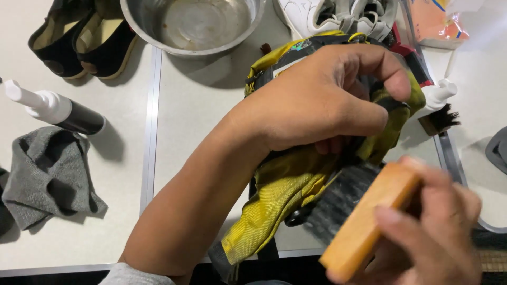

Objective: The person scrubs a yellow and black bag with a blue toothbrush and a cleaning solution. They wipe the bag with a grey cloth, then use a wooden brush to scrub the surface. The person continues to scrub different areas of the bag with the toothbrush and applies more cleaning solution.

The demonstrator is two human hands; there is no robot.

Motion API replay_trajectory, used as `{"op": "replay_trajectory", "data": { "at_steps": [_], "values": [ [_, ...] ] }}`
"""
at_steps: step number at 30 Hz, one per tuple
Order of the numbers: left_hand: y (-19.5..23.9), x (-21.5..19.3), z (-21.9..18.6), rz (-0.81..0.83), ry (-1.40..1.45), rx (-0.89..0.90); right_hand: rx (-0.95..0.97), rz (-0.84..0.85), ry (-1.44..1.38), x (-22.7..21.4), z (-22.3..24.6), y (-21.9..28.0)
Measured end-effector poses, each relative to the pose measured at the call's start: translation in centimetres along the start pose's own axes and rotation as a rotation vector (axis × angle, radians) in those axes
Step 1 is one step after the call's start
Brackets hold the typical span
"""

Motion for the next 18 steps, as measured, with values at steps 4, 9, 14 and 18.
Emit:
{"op": "replay_trajectory", "data": {
  "at_steps": [4, 9, 14, 18],
  "values": [
    [-0.2, 0.3, 0.0, -0.002, 0.079, 0.047, 0.496, 0.025, -0.22, -0.2, -1.9, -1.4],
    [0.4, 0.3, -0.4, 0.0, -0.033, -0.09, 0.157, 0.216, -0.008, -0.4, 1.4, 1.0],
    [-0.3, 0.5, 0.4, 0.0, 0.0, 0.019, 0.09, 0.016, -0.226, -0.1, -1.1, -2.1],
    [0.0, 0.4, 0.3, -0.004, -0.01, -0.053, 0.057, 0.128, -0.063, 0.5, -0.9, 0.9]
  ]
}}
Point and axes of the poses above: each hand's wrist, its own y-axis away from the middle knuckle, its own x-axis out of the palm, z = x × y, the point moved 7 cm from there along -y, towards the middle knuckle, and after that the axes turned 14 degrees about z, right-handed, at the moved point
